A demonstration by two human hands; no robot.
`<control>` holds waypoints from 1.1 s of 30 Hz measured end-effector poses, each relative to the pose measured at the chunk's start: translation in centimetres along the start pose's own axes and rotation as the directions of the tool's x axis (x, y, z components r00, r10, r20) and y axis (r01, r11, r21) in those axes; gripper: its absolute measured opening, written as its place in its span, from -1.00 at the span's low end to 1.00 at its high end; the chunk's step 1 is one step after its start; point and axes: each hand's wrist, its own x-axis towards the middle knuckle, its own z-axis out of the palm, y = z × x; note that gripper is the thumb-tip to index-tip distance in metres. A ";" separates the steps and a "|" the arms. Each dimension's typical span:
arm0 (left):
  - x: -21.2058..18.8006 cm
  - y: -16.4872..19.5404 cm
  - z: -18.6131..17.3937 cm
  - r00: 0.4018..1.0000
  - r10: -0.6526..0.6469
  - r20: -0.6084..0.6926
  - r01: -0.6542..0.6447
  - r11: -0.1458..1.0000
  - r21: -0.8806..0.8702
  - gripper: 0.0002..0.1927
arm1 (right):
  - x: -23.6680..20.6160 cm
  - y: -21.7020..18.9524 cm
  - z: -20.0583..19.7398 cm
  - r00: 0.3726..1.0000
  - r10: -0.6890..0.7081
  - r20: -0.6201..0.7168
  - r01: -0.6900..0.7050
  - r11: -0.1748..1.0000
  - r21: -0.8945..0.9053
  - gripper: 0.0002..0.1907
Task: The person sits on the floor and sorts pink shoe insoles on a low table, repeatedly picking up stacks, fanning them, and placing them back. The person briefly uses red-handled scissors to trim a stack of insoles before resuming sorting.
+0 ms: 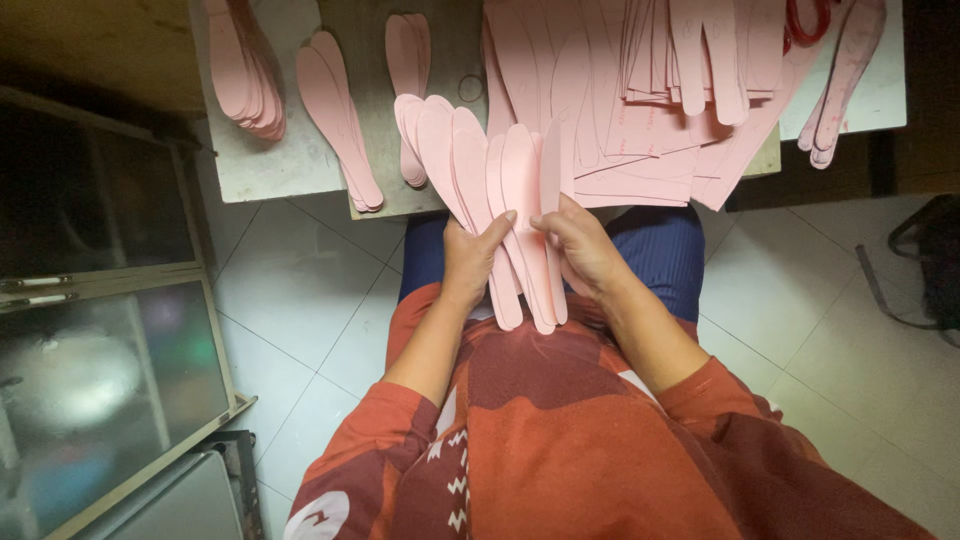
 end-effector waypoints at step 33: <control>0.9 0.8 -0.5 0.988 -0.106 0.110 0.116 0.989 -0.094 -0.73 | 2.8 1.1 -3.4 0.808 -0.544 0.224 0.221 -0.073 -0.973 -0.40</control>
